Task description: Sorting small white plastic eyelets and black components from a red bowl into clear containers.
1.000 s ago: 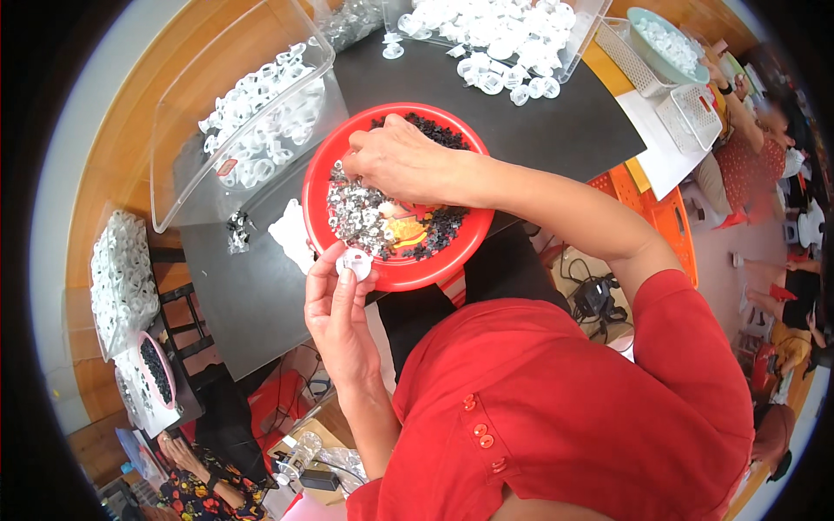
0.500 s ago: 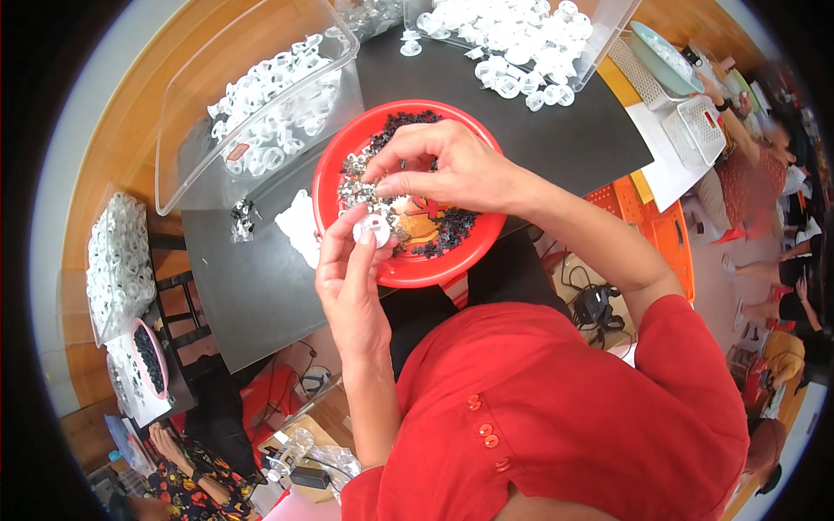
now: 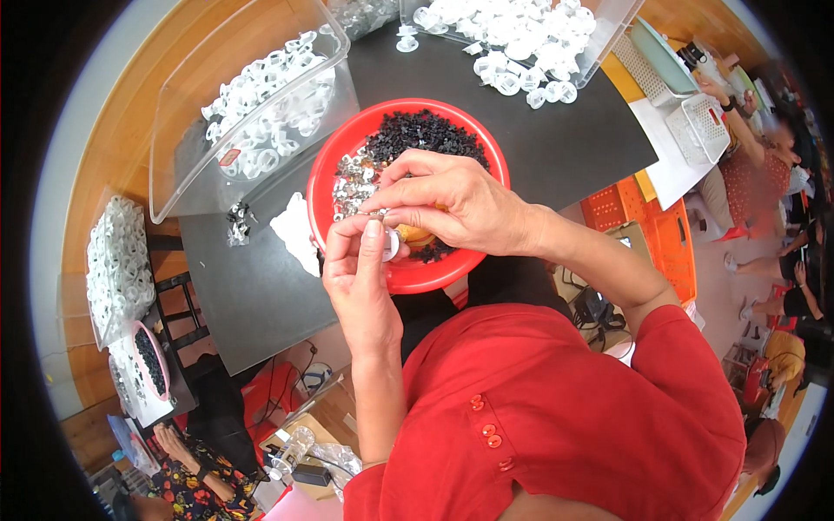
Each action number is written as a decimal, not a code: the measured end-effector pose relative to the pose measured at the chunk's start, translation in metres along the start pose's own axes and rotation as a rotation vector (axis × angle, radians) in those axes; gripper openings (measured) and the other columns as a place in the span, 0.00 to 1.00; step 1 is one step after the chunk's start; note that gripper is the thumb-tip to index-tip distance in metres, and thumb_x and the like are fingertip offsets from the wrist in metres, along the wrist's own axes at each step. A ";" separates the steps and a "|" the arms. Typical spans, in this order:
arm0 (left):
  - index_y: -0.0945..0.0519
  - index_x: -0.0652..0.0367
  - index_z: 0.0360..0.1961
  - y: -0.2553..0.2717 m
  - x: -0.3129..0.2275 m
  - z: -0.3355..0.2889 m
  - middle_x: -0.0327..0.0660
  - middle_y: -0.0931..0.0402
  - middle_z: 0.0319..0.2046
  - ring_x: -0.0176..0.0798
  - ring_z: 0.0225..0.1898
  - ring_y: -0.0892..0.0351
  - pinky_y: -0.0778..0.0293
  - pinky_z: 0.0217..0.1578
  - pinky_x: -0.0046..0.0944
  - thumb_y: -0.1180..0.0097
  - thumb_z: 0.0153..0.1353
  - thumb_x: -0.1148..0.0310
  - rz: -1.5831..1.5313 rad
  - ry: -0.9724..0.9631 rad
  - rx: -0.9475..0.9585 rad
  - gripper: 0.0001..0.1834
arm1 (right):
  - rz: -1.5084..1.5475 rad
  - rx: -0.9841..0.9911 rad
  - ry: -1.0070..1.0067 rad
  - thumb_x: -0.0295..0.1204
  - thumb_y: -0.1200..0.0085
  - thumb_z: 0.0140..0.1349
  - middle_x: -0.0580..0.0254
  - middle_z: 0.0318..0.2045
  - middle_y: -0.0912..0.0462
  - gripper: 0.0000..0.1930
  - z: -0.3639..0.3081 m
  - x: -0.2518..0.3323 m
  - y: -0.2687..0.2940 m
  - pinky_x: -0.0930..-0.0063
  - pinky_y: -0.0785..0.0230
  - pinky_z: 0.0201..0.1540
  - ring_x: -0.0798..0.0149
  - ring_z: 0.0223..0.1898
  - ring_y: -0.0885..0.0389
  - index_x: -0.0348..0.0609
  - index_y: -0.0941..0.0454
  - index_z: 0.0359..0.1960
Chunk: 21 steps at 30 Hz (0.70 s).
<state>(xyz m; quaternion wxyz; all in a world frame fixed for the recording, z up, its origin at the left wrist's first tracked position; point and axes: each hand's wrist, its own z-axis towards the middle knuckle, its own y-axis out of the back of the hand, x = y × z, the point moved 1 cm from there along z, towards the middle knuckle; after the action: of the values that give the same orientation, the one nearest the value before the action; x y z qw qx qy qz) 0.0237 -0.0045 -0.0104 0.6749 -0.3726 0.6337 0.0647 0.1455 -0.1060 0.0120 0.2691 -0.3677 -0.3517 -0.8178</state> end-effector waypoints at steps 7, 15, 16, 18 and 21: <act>0.26 0.60 0.37 -0.004 0.000 -0.002 0.33 0.26 0.32 0.24 0.32 0.29 0.31 0.35 0.25 0.47 0.64 0.71 0.313 -0.222 -0.042 0.04 | -0.032 -0.021 0.007 0.21 0.44 0.56 0.57 0.33 0.22 0.06 0.006 0.015 0.009 0.71 0.29 0.36 0.62 0.35 0.22 0.36 0.22 0.36; 0.26 0.62 0.38 -0.008 0.005 -0.002 0.35 0.26 0.35 0.23 0.36 0.30 0.32 0.36 0.25 0.46 0.63 0.75 0.358 -0.285 -0.020 0.04 | 0.295 -0.053 -0.269 0.25 0.47 0.62 0.65 0.29 0.23 0.06 -0.002 0.012 -0.001 0.79 0.33 0.31 0.72 0.27 0.27 0.35 0.24 0.36; 0.26 0.62 0.38 -0.007 0.007 -0.002 0.35 0.26 0.35 0.23 0.36 0.30 0.32 0.36 0.25 0.46 0.63 0.75 0.359 -0.284 -0.021 0.04 | 0.628 -0.059 -0.525 0.27 0.48 0.64 0.69 0.28 0.24 0.07 -0.005 0.011 -0.005 0.82 0.35 0.30 0.77 0.26 0.29 0.35 0.24 0.36; 0.25 0.62 0.36 -0.007 0.007 -0.001 0.34 0.27 0.33 0.26 0.35 0.29 0.31 0.38 0.27 0.45 0.61 0.77 0.525 -0.379 -0.045 0.03 | 0.770 -0.067 -0.568 0.28 0.49 0.65 0.71 0.28 0.24 0.08 -0.013 0.000 -0.008 0.84 0.36 0.30 0.79 0.25 0.31 0.35 0.24 0.37; 0.26 0.62 0.34 -0.010 0.004 -0.003 0.35 0.27 0.31 0.27 0.34 0.29 0.31 0.37 0.29 0.45 0.60 0.78 0.573 -0.374 -0.042 0.03 | 0.900 -0.071 -0.632 0.29 0.49 0.65 0.73 0.28 0.24 0.08 -0.018 -0.006 -0.008 0.86 0.37 0.30 0.82 0.25 0.32 0.36 0.24 0.39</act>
<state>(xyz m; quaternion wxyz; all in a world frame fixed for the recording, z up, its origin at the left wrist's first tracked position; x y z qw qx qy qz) 0.0276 -0.0149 -0.0101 0.7260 -0.1750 0.5765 0.3316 0.1361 -0.1142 -0.0039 0.4608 -0.7182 -0.1959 -0.4832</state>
